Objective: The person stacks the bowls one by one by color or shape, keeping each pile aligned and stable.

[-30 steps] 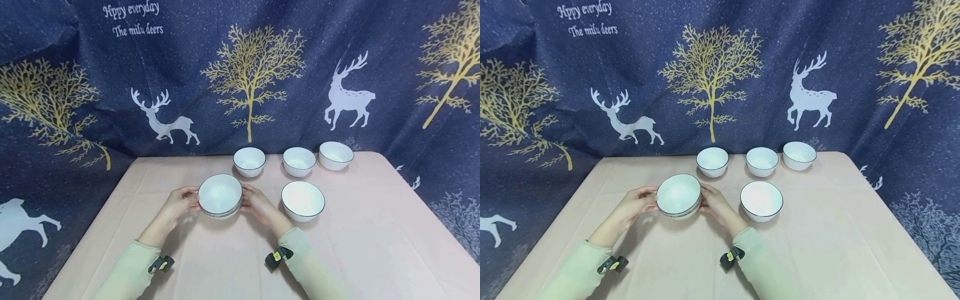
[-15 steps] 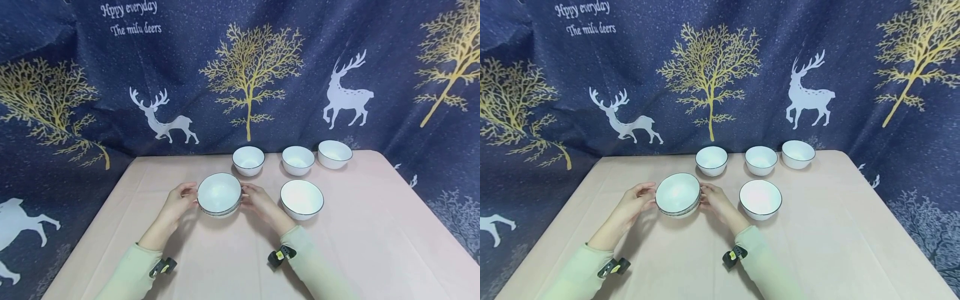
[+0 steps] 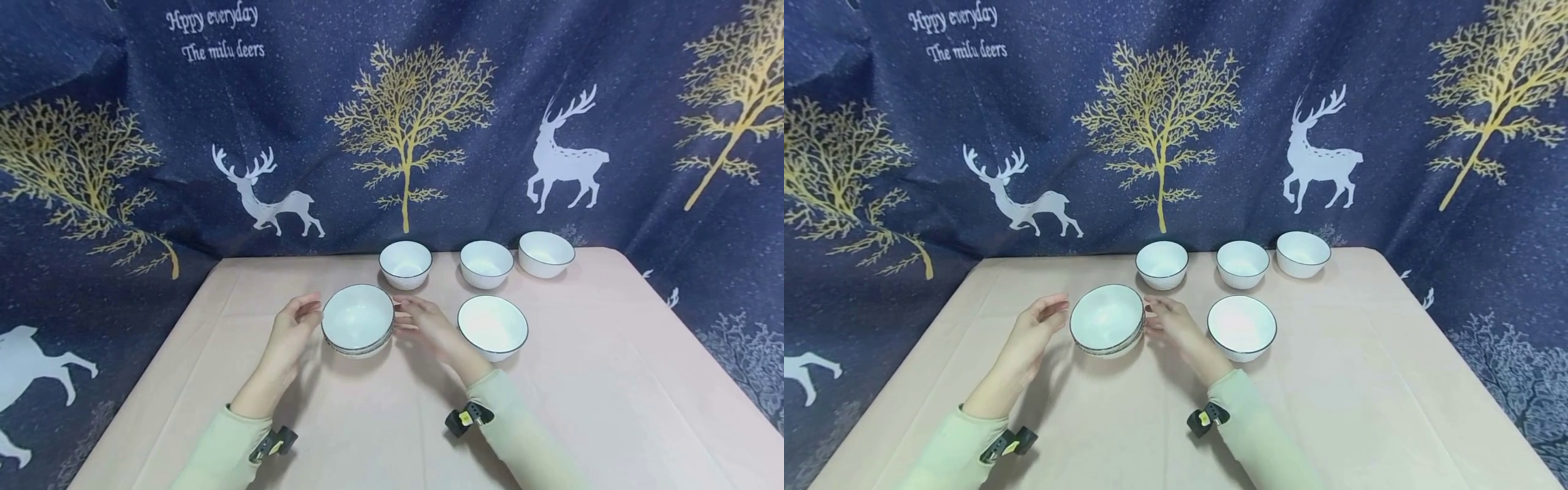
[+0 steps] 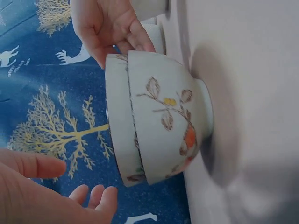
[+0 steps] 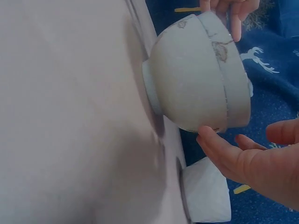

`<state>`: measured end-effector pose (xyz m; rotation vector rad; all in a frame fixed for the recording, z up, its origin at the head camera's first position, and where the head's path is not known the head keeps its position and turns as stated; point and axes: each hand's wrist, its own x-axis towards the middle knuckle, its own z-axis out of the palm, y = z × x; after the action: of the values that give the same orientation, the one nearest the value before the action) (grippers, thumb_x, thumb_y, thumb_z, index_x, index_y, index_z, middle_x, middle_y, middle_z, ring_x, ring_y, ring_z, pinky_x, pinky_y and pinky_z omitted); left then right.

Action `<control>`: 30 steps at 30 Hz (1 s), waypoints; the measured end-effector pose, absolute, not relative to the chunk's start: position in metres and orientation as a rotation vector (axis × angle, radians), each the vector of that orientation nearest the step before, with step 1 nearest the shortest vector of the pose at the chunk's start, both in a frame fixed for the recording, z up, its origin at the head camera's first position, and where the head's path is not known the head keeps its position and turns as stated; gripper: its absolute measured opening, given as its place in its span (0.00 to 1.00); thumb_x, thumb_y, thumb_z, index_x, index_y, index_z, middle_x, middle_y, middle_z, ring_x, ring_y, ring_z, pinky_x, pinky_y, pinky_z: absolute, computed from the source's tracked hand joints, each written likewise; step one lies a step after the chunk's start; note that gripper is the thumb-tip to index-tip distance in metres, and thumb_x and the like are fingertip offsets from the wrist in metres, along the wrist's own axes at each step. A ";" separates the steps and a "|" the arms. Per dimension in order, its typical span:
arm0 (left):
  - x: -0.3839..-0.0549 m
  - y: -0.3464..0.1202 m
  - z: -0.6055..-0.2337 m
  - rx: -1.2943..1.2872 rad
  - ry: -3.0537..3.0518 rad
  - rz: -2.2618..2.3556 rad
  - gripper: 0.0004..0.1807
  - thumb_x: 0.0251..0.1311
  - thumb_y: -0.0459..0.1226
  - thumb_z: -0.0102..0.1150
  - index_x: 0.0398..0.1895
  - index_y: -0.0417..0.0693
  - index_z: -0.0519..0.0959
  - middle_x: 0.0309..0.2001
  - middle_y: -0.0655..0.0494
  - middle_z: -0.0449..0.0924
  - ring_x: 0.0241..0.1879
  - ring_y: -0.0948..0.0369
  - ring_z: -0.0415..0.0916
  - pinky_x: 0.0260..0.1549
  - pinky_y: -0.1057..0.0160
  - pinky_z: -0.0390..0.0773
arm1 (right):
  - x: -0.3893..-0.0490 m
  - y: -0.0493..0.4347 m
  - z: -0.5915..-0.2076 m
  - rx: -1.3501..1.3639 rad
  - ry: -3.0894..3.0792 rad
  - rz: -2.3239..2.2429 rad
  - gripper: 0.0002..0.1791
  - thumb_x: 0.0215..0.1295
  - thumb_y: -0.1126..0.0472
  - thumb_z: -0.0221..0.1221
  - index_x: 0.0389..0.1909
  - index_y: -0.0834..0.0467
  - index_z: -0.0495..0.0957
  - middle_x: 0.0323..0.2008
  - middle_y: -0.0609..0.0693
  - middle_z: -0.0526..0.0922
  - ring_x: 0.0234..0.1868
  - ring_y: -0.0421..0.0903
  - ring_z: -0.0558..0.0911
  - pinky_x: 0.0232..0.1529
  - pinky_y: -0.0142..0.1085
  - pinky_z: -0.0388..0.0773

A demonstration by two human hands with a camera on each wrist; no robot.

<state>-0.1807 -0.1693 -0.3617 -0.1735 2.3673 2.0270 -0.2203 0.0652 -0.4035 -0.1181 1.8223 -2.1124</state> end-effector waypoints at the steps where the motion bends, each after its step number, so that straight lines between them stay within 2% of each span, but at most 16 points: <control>1: -0.180 -0.168 -0.361 -0.168 2.366 2.042 0.26 0.66 0.28 0.45 0.68 0.35 0.60 0.63 0.39 0.62 0.62 0.48 0.61 0.65 0.53 0.64 | -0.220 0.066 -0.402 -0.134 1.826 -2.114 0.23 0.77 0.64 0.37 0.67 0.71 0.58 0.63 0.71 0.64 0.62 0.66 0.69 0.65 0.53 0.70; 13: -0.173 -0.149 -0.350 -0.143 2.362 2.163 0.24 0.65 0.26 0.45 0.66 0.34 0.63 0.62 0.37 0.64 0.61 0.49 0.64 0.63 0.56 0.66 | -0.215 0.085 -0.383 -0.270 1.954 -2.036 0.23 0.78 0.61 0.38 0.67 0.69 0.60 0.65 0.70 0.64 0.64 0.64 0.68 0.64 0.47 0.73; 22: -0.171 -0.131 -0.344 -0.099 2.341 2.226 0.22 0.66 0.26 0.46 0.63 0.34 0.66 0.60 0.39 0.67 0.62 0.48 0.65 0.64 0.58 0.67 | -0.210 0.100 -0.372 -0.182 1.937 -2.115 0.23 0.77 0.58 0.43 0.68 0.63 0.62 0.66 0.63 0.65 0.63 0.60 0.70 0.62 0.43 0.75; 30: -0.172 -0.115 -0.340 -0.048 2.305 2.267 0.21 0.66 0.27 0.46 0.63 0.35 0.67 0.60 0.40 0.69 0.61 0.49 0.67 0.64 0.56 0.67 | -0.213 0.117 -0.367 -0.274 1.979 -2.129 0.24 0.78 0.59 0.41 0.68 0.67 0.59 0.65 0.65 0.65 0.65 0.61 0.67 0.64 0.45 0.73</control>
<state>-0.1725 -0.1150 -0.3401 -0.0476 2.3054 2.2673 -0.2126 0.1169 -0.3673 -0.2735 1.9793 -2.1291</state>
